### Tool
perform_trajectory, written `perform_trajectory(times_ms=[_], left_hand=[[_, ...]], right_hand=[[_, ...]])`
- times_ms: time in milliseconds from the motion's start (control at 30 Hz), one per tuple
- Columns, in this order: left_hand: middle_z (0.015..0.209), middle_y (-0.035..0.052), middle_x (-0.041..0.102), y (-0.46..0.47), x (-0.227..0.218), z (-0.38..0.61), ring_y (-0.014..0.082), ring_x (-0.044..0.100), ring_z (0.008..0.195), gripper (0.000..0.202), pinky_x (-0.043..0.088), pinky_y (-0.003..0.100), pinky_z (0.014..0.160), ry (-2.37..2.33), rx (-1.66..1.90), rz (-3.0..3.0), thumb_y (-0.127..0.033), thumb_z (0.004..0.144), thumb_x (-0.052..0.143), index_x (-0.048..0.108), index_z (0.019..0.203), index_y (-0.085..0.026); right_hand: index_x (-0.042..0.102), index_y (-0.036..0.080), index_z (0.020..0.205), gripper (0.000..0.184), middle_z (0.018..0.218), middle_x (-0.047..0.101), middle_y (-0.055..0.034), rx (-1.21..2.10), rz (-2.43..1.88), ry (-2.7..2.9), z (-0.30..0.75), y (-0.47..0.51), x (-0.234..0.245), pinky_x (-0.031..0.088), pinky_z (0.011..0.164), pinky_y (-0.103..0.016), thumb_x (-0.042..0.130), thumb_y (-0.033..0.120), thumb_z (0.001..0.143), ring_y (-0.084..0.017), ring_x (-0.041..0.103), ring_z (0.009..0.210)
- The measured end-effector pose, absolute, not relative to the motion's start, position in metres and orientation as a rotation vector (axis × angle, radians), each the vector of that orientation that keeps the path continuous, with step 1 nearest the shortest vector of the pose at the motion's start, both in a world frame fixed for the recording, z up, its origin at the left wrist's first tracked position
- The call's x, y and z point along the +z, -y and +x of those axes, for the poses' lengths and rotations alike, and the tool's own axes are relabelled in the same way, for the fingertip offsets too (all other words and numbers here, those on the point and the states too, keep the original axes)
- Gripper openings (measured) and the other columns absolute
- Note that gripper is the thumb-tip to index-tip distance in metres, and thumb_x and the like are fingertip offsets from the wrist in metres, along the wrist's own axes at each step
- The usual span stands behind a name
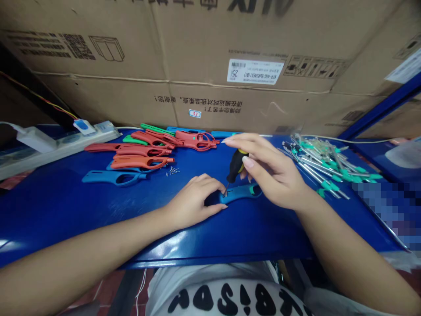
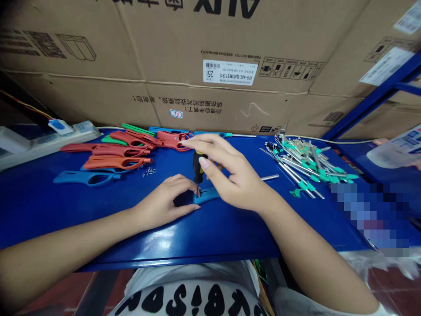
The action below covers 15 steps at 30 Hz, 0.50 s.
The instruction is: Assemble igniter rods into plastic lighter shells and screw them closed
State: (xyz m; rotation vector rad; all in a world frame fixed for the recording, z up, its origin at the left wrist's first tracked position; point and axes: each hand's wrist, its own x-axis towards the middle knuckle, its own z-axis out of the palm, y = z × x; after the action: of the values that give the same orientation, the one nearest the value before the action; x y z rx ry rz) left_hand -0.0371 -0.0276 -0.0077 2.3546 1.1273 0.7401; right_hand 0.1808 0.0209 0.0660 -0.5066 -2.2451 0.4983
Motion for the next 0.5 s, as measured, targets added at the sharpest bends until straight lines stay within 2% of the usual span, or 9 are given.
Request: perform_trajectory(times_ms=[67,167,233,267,333,367,433,500], left_hand=[[0.109,0.0011,0.069,0.0277,-0.0081,-0.0374,0.0223,0.059,0.103,0.022,0.043,0.038,0.094,-1.128,0.735,2.355,-0.032,0.089,0.073,0.062,0.105,-0.023],[0.110,0.0007,0.069,0.0284,-0.0088,-0.0384,0.0219,0.058,0.103,0.024,0.043,0.038,0.094,-1.116,0.751,2.359,-0.032,0.088,0.073,0.062,0.106,-0.023],[0.110,0.0009,0.069,0.0290,-0.0091,-0.0389,0.0219,0.058,0.103,0.024,0.043,0.038,0.094,-1.116,0.760,2.359,-0.032,0.088,0.073,0.061,0.106,-0.023],[0.110,0.0010,0.069,0.0291,-0.0090,-0.0389,0.0220,0.058,0.103,0.023,0.043,0.038,0.094,-1.117,0.759,2.357,-0.032,0.088,0.073,0.062,0.106,-0.023],[0.110,0.0009,0.069,0.0291,-0.0084,-0.0387,0.0221,0.059,0.103,0.023,0.043,0.038,0.094,-1.124,0.747,2.352,-0.032,0.089,0.073,0.062,0.106,-0.023],[0.109,0.0009,0.069,0.0289,-0.0080,-0.0385,0.0222,0.059,0.103,0.022,0.043,0.038,0.094,-1.127,0.741,2.351,-0.032,0.088,0.073,0.062,0.106,-0.023],[0.109,0.0009,0.069,0.0285,-0.0075,-0.0380,0.0224,0.059,0.103,0.022,0.043,0.039,0.094,-1.130,0.735,2.353,-0.032,0.088,0.074,0.062,0.105,-0.023],[0.109,0.0011,0.069,0.0281,-0.0076,-0.0376,0.0226,0.059,0.103,0.023,0.043,0.039,0.094,-1.129,0.743,2.355,-0.032,0.088,0.074,0.062,0.106,-0.023]], right_hand=[[0.057,0.026,0.137,0.036,0.120,0.067,-0.0074,0.628,-0.490,2.228,0.1807,-0.0206,0.0666,0.055,0.065,-0.027,0.045,0.022,0.103,-0.011,0.062,0.070],[0.069,0.022,0.118,0.026,0.096,0.071,-0.0044,0.382,-0.490,2.202,0.1810,-0.0213,0.0663,0.056,0.071,-0.030,0.067,0.027,0.093,-0.014,0.063,0.073],[0.070,0.021,0.117,0.027,0.099,0.071,-0.0070,0.234,-0.477,2.203,0.1812,-0.0213,0.0656,0.056,0.079,-0.034,0.070,0.028,0.091,-0.020,0.066,0.087],[0.068,0.021,0.123,0.030,0.108,0.070,-0.0088,0.248,-0.468,2.213,0.1812,-0.0210,0.0652,0.056,0.082,-0.035,0.064,0.028,0.094,-0.020,0.066,0.092],[0.056,0.022,0.140,0.039,0.126,0.066,-0.0104,0.431,-0.454,2.227,0.1809,-0.0201,0.0643,0.057,0.080,-0.034,0.047,0.023,0.102,-0.017,0.067,0.090],[0.052,0.024,0.144,0.042,0.128,0.065,-0.0098,0.530,-0.455,2.225,0.1807,-0.0198,0.0639,0.058,0.076,-0.032,0.042,0.022,0.103,-0.015,0.067,0.085],[0.055,0.025,0.140,0.038,0.118,0.069,-0.0069,0.580,-0.468,2.212,0.1801,-0.0199,0.0632,0.057,0.071,-0.030,0.047,0.024,0.103,-0.013,0.065,0.074],[0.065,0.023,0.127,0.032,0.104,0.072,-0.0052,0.406,-0.483,2.205,0.1796,-0.0207,0.0630,0.057,0.072,-0.030,0.063,0.028,0.096,-0.014,0.066,0.074]])
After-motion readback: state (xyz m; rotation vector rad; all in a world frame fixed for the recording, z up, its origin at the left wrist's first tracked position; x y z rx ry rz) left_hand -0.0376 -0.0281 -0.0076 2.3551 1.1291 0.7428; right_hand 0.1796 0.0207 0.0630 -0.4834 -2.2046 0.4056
